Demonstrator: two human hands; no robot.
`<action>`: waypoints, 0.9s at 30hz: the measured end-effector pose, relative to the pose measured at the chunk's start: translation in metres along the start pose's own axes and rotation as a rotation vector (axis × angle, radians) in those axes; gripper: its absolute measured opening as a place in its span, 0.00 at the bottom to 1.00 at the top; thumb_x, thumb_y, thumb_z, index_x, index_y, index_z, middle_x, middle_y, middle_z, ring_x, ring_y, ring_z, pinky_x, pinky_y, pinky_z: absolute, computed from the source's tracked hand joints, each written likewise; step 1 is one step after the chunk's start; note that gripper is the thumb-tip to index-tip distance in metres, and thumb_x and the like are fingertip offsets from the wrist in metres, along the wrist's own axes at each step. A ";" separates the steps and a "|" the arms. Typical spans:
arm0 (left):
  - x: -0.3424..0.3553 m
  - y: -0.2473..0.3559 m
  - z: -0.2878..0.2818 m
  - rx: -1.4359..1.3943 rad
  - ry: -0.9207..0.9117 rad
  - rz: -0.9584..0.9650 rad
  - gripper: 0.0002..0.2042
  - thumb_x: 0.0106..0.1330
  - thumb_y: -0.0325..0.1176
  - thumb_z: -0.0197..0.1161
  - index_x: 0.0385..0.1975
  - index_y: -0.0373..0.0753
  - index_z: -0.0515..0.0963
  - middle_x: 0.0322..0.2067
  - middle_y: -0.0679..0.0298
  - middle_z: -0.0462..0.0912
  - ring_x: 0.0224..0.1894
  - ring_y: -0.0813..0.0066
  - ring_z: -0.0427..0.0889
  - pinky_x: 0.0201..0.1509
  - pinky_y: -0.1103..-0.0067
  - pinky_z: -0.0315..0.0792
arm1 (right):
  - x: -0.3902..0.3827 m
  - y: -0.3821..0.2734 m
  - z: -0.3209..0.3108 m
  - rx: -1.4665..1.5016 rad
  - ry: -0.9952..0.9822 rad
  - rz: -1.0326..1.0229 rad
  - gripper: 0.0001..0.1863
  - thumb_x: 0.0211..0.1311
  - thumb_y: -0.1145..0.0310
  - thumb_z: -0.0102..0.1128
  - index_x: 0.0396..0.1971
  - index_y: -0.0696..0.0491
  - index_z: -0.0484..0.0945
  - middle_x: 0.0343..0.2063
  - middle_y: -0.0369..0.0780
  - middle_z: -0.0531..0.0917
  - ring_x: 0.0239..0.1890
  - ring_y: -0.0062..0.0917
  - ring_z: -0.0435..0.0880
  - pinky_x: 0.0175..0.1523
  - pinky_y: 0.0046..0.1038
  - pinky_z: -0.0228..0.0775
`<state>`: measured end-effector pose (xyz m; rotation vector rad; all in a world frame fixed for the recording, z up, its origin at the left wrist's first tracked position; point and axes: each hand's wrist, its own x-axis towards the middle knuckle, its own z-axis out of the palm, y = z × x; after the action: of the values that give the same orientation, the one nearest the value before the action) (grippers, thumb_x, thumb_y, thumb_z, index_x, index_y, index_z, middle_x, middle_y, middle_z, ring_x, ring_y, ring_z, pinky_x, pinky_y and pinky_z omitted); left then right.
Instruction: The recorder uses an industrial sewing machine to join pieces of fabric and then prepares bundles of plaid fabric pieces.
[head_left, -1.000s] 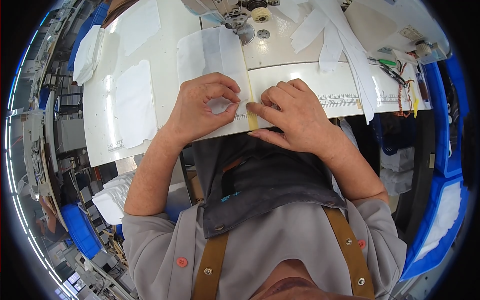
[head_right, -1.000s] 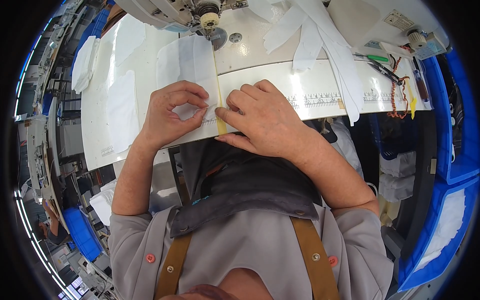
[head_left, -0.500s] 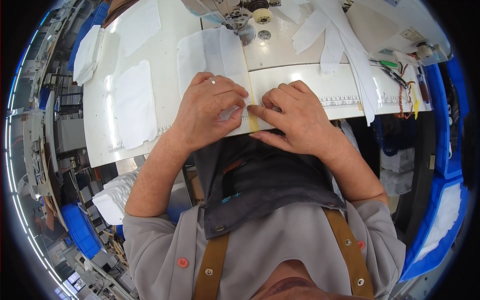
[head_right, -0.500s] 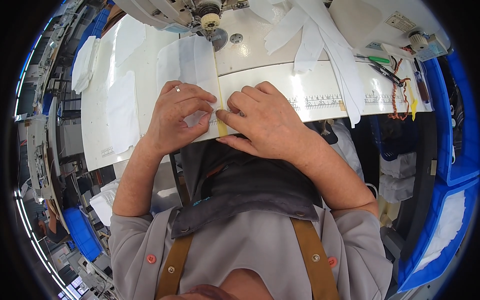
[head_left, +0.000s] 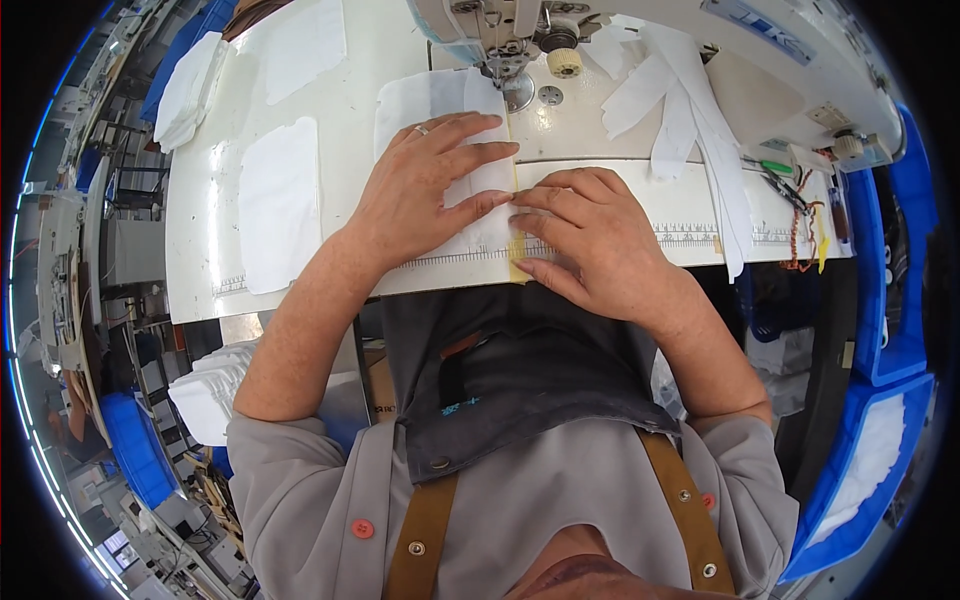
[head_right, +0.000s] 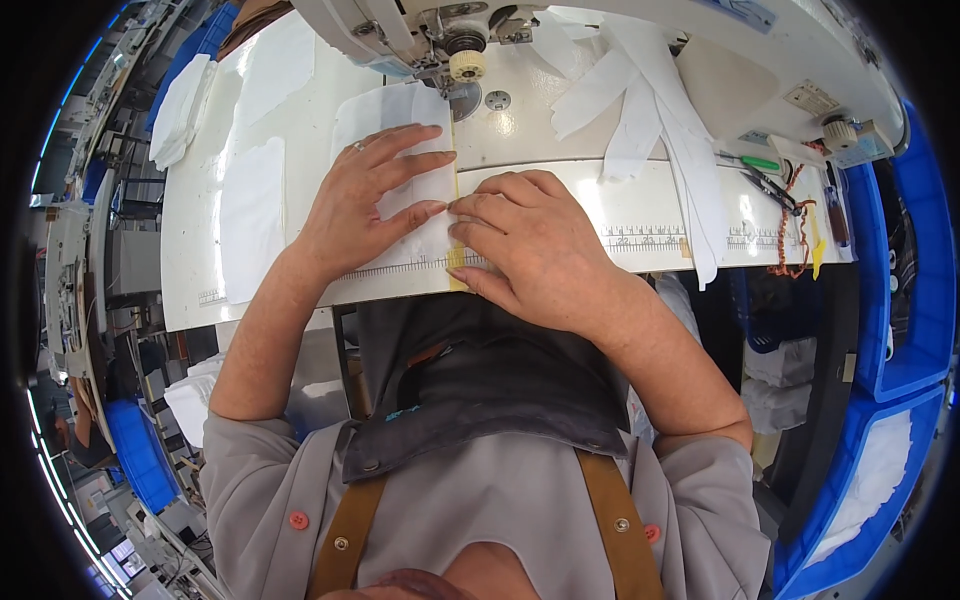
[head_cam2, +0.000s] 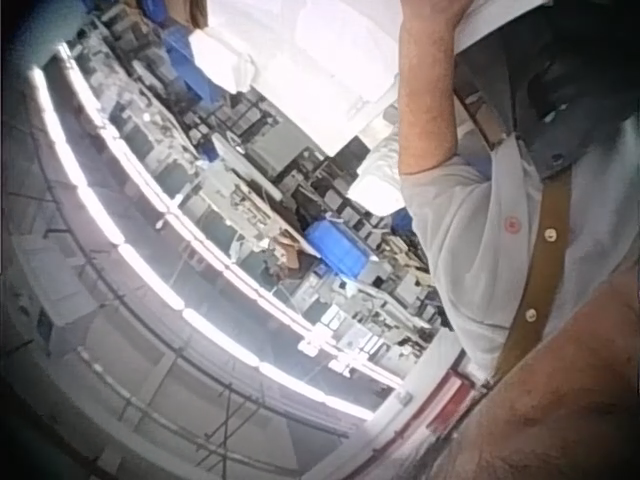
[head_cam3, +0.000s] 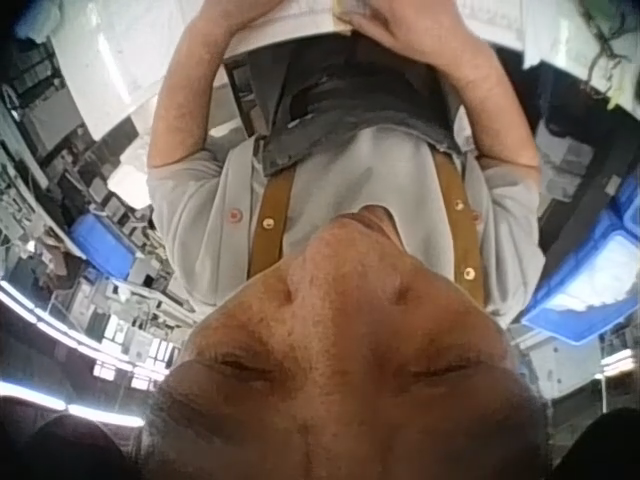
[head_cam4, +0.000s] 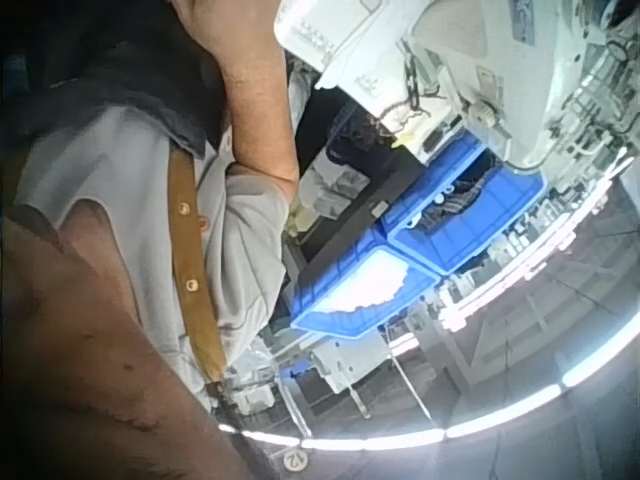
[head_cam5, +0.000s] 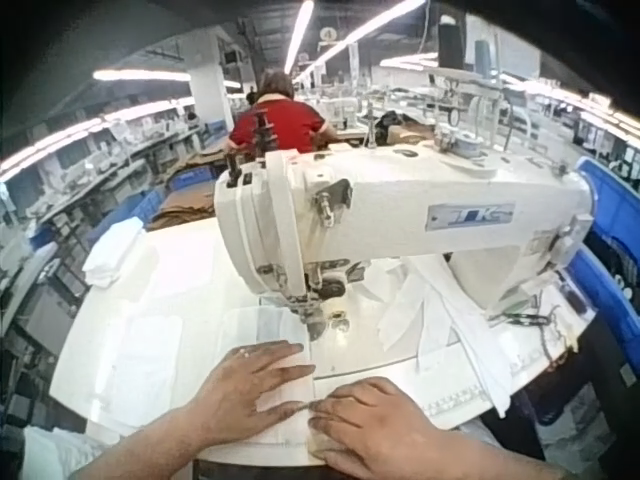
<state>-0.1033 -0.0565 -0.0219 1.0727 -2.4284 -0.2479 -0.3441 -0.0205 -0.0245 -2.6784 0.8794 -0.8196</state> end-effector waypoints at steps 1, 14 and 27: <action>0.002 -0.002 0.000 -0.001 0.009 -0.001 0.21 0.58 0.40 0.72 0.53 0.46 0.81 0.60 0.63 0.77 0.60 0.60 0.76 0.63 0.64 0.67 | 0.001 0.001 -0.001 0.012 -0.011 0.002 0.17 0.53 0.61 0.70 0.40 0.53 0.82 0.44 0.36 0.83 0.50 0.31 0.77 0.58 0.35 0.66; 0.013 -0.025 0.005 0.046 -0.057 -0.028 0.20 0.61 0.42 0.67 0.53 0.45 0.82 0.62 0.61 0.75 0.64 0.59 0.73 0.69 0.62 0.62 | 0.021 0.016 -0.002 -0.016 -0.036 0.012 0.16 0.53 0.61 0.70 0.40 0.52 0.83 0.45 0.34 0.84 0.47 0.29 0.78 0.56 0.35 0.67; 0.042 -0.055 0.009 0.127 -0.013 -0.066 0.16 0.63 0.39 0.66 0.48 0.41 0.84 0.51 0.64 0.84 0.56 0.67 0.79 0.72 0.65 0.61 | 0.061 0.046 0.002 -0.147 -0.055 0.064 0.18 0.56 0.58 0.69 0.42 0.54 0.83 0.42 0.37 0.86 0.44 0.31 0.81 0.52 0.34 0.68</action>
<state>-0.0967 -0.1250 -0.0339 1.2114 -2.4504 -0.1239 -0.3246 -0.0943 -0.0150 -2.7666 1.0438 -0.6887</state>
